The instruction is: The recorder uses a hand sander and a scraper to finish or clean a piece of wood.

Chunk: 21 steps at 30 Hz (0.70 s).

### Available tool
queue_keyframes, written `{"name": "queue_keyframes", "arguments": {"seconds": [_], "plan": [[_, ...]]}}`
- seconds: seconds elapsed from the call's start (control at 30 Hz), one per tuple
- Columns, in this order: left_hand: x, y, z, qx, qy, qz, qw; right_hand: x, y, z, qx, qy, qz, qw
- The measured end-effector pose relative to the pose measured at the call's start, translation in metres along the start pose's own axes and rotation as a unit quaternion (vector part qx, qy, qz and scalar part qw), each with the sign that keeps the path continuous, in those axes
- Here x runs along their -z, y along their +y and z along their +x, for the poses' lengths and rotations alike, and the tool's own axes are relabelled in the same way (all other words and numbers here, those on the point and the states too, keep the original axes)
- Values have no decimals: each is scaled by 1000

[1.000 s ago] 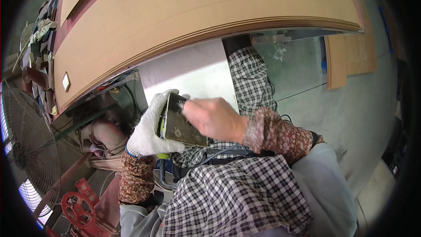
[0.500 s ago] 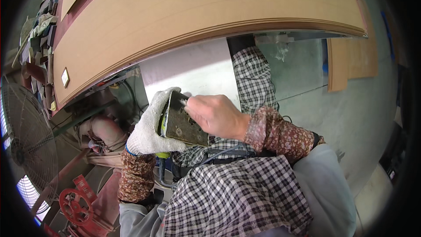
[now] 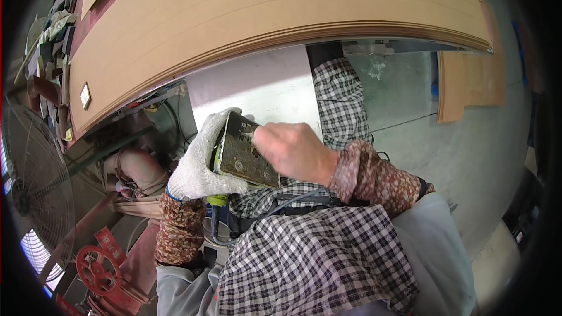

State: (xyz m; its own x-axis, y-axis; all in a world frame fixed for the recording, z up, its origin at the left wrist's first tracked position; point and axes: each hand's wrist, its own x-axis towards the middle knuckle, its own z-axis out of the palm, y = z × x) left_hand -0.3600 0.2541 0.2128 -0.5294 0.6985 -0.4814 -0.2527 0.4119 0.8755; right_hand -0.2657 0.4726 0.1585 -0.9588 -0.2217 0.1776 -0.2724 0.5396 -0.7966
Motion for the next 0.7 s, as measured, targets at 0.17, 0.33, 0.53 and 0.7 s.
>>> {"name": "queue_keyframes", "arguments": {"seconds": [0.17, 0.33, 0.53, 0.7], "plan": [[-2, 1, -1, -1, 2, -34, 999, -1, -1, -6, 54, 33, 48, 997], [-4, -2, -3, 5, 13, -15, 1000, 3, -3, -9, 13, 18, 46, 999], [-4, -6, -3, -30, 12, 11, 999, 1, -7, -19, 52, 23, 92, 994], [-6, -7, -5, -43, 14, 54, 998, -3, -1, -22, -54, -29, 35, 998]]}}
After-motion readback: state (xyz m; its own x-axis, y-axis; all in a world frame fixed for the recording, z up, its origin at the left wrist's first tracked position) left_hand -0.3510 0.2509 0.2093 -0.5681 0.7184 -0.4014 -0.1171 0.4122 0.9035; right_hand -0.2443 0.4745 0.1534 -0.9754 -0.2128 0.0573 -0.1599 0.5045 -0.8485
